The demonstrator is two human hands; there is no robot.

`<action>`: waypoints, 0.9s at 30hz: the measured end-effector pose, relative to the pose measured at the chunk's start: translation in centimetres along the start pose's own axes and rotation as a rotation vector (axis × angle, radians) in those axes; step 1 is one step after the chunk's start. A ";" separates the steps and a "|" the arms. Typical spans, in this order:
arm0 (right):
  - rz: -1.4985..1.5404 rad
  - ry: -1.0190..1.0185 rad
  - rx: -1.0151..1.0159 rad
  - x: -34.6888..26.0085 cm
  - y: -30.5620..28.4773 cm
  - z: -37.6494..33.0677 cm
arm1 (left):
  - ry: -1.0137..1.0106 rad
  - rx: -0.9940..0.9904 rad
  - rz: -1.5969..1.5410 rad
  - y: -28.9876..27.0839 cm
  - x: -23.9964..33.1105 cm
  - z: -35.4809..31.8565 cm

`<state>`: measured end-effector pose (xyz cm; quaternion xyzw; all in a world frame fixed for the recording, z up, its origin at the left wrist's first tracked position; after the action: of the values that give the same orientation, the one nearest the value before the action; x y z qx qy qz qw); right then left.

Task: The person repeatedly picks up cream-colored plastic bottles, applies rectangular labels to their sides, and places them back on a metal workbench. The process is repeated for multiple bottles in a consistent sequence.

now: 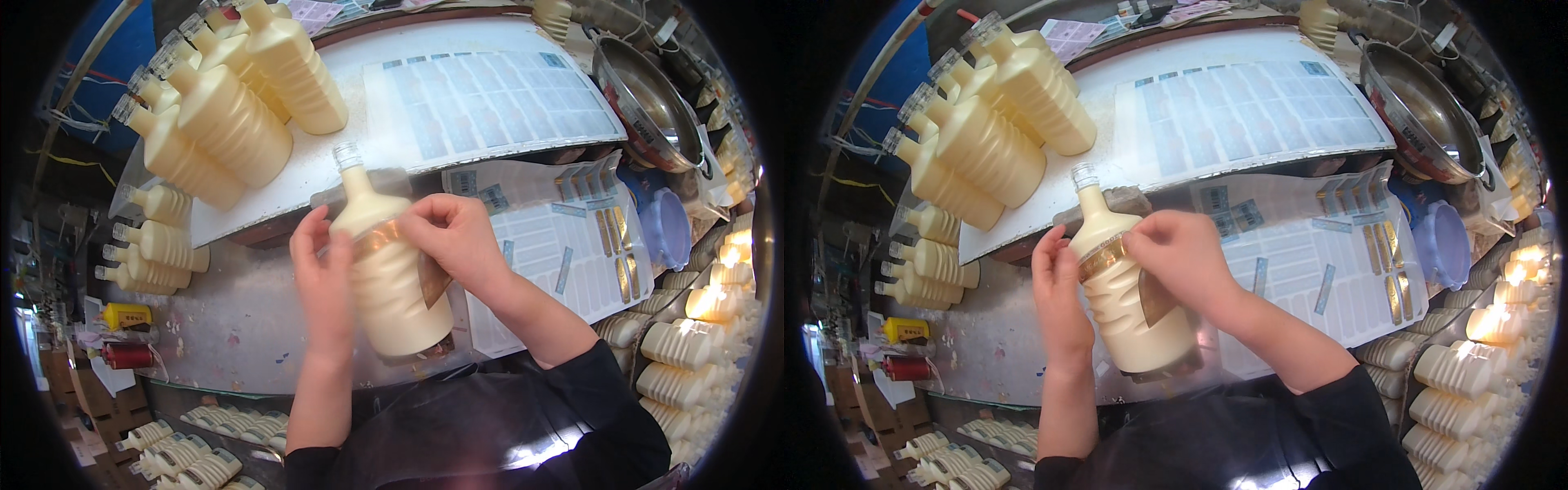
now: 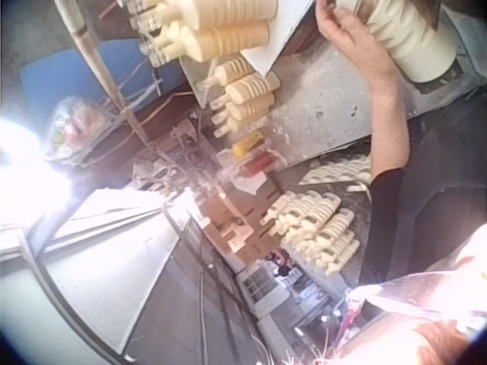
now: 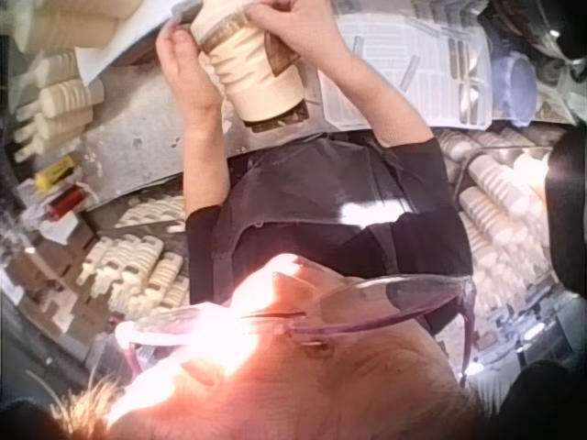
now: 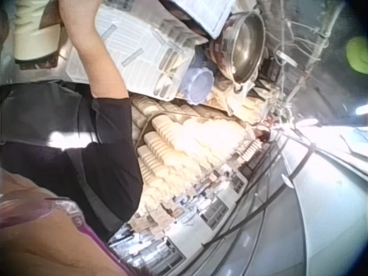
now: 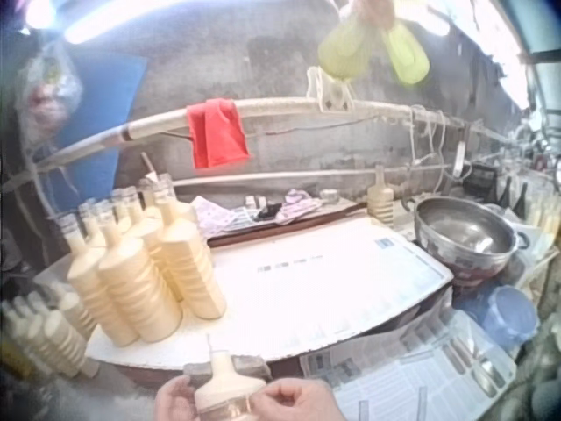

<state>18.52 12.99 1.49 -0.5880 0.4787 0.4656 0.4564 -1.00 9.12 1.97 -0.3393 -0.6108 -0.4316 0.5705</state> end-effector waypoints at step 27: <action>-0.099 -0.049 -0.119 0.8 0.1 1.6 | -0.119 -0.190 0.173 2.3 -0.7 -0.2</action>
<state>18.29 14.44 0.48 -0.6254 0.4092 0.4843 0.4548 1.29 9.93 1.61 -0.4679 -0.5685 -0.4159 0.5337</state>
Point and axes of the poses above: each hand's wrist, its own z-axis towards the middle knuckle, its own y-axis out of the palm, x = y × z, the point moved 8 cm from there along z, towards the middle knuckle, and after that the axes turned 5 degrees about -z, right-handed, at the moved point
